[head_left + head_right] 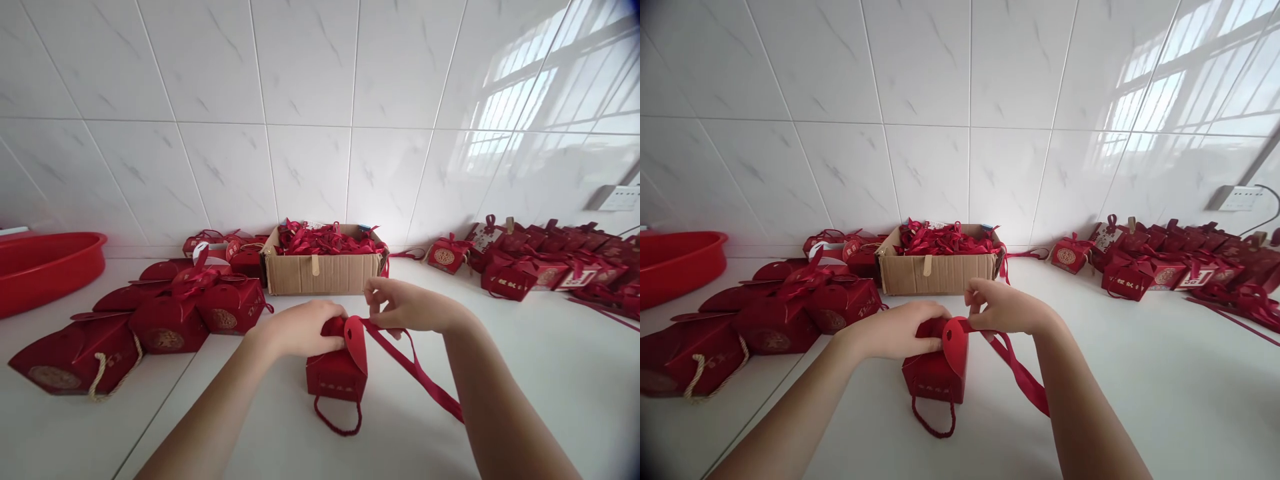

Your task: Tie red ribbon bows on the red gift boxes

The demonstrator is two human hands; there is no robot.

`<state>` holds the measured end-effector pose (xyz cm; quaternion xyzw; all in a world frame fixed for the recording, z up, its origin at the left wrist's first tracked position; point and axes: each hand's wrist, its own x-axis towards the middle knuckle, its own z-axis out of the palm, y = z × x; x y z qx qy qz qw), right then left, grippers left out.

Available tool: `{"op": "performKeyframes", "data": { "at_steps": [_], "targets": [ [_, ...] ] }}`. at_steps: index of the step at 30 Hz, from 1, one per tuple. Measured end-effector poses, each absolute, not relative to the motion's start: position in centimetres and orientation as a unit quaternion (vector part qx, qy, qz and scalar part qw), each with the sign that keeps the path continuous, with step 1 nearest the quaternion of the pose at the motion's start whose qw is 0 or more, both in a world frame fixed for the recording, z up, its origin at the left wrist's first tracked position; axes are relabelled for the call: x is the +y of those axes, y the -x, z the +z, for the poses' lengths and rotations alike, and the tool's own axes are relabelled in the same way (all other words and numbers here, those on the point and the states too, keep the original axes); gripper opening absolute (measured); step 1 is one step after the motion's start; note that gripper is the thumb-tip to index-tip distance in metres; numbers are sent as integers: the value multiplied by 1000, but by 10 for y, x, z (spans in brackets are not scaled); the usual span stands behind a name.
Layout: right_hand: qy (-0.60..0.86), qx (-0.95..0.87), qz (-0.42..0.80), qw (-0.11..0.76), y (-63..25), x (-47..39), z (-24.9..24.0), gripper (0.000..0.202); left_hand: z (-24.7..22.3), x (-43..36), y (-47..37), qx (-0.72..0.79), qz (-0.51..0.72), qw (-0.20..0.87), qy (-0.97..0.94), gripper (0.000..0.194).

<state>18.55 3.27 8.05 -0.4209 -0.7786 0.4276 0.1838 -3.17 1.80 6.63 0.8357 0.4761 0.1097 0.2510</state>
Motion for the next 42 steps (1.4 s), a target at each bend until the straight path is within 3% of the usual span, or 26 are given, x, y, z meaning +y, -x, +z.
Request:
{"op": "performKeyframes", "data": {
  "at_steps": [5, 13, 24, 31, 34, 38, 42],
  "targets": [
    [409, -798, 431, 100, -184, 39, 71, 18, 71, 16, 31, 486, 41, 259, -833, 32],
    [426, -798, 421, 62, -175, 39, 69, 18, 73, 14, 30, 487, 33, 238, -840, 39],
    [451, -799, 389, 89, -161, 39, 63, 16, 63, 23, 32, 463, 79, 282, -837, 25],
    [471, -821, 280, 157, -173, 38, 68, 11, 69, 21, 34, 471, 142, 248, -834, 12],
    [419, -816, 339, 211, -171, 37, 71, 22, 83, 12, 36, 467, 217, 239, -823, 9],
    [296, -798, 456, 261, -159, 34, 72, 18, 99, -2, 36, 422, 308, 262, -811, 8],
    [262, -763, 469, 359, -159, 28, 79, 20, 102, -7, 36, 421, 321, 276, -802, 10]
  ]
}}
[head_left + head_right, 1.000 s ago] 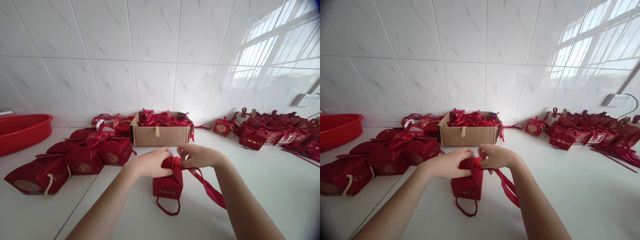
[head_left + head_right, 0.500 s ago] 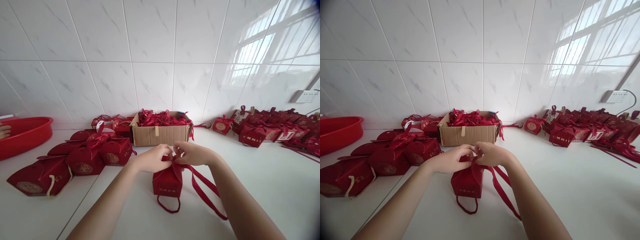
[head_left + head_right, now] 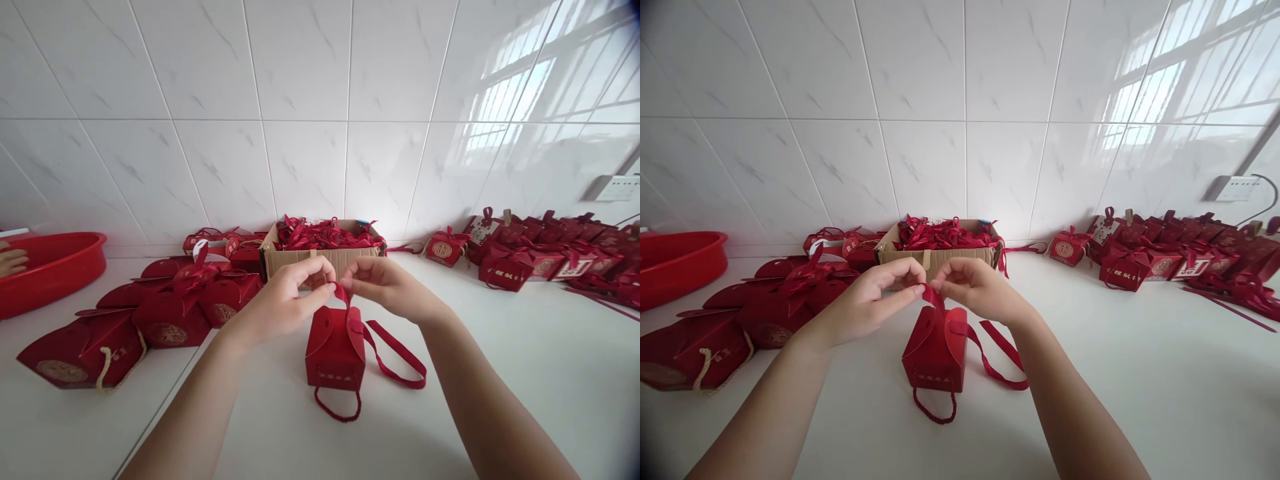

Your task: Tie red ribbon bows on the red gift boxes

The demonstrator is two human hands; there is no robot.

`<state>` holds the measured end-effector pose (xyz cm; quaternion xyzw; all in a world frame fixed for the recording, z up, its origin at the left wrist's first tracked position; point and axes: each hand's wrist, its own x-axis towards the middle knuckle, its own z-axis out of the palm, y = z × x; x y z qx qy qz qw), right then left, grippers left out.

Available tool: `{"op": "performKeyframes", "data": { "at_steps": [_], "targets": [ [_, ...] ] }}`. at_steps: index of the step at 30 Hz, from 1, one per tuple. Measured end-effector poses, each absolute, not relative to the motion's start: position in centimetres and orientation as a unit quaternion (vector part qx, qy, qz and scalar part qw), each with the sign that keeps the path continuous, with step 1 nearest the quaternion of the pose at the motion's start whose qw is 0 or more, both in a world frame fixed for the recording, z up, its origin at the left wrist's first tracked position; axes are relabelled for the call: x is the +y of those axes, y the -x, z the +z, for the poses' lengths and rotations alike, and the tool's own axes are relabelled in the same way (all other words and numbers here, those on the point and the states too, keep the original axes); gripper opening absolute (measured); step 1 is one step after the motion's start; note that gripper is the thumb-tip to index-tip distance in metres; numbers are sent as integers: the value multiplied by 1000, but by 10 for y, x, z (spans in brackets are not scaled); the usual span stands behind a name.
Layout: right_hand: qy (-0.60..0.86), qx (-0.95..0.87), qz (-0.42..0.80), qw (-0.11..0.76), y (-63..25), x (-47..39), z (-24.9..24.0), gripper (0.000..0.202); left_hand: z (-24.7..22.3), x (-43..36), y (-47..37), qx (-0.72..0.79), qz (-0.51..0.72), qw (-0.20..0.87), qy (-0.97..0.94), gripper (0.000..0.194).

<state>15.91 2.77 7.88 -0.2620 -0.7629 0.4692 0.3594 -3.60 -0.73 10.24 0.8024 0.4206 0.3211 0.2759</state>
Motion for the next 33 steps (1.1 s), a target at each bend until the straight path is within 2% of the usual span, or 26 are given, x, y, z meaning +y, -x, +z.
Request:
{"op": "performKeyframes", "data": {
  "at_steps": [3, 6, 10, 13, 17, 20, 22, 25, 28, 33],
  "targets": [
    [259, -758, 446, 399, -164, 20, 87, 22, 100, -7, 36, 422, 322, 278, -801, 10],
    [268, -777, 436, 368, -163, 16, 89, 24, 100, -7, 35, 409, 355, 279, -794, 10],
    [240, -762, 498, 336, -157, 18, 86, 22, 104, -13, 30, 388, 400, 262, -788, 15],
    [223, -723, 503, 417, -161, 18, 86, 18, 106, -19, 30, 430, 379, 221, -789, 17],
    [270, -664, 405, 568, -178, 12, 93, 16, 99, -21, 35, 535, 158, 190, -808, 26],
    [255, -630, 320, 660, -196, 1, 99, 11, 89, -16, 38, 568, 28, 162, -806, 23],
    [227, -616, 288, 697, -205, -6, 104, 12, 85, -10, 39, 582, 6, 163, -797, 18],
    [199, -601, 304, 712, -208, -11, 109, 15, 83, -3, 44, 574, 27, 191, -795, 12],
    [233, -629, 361, 648, -194, -2, 104, 19, 83, 3, 50, 573, 63, 212, -789, 22],
    [413, -749, 405, 322, -153, 28, 72, 34, 80, 9, 54, 604, 84, 212, -764, 34]
  ]
}}
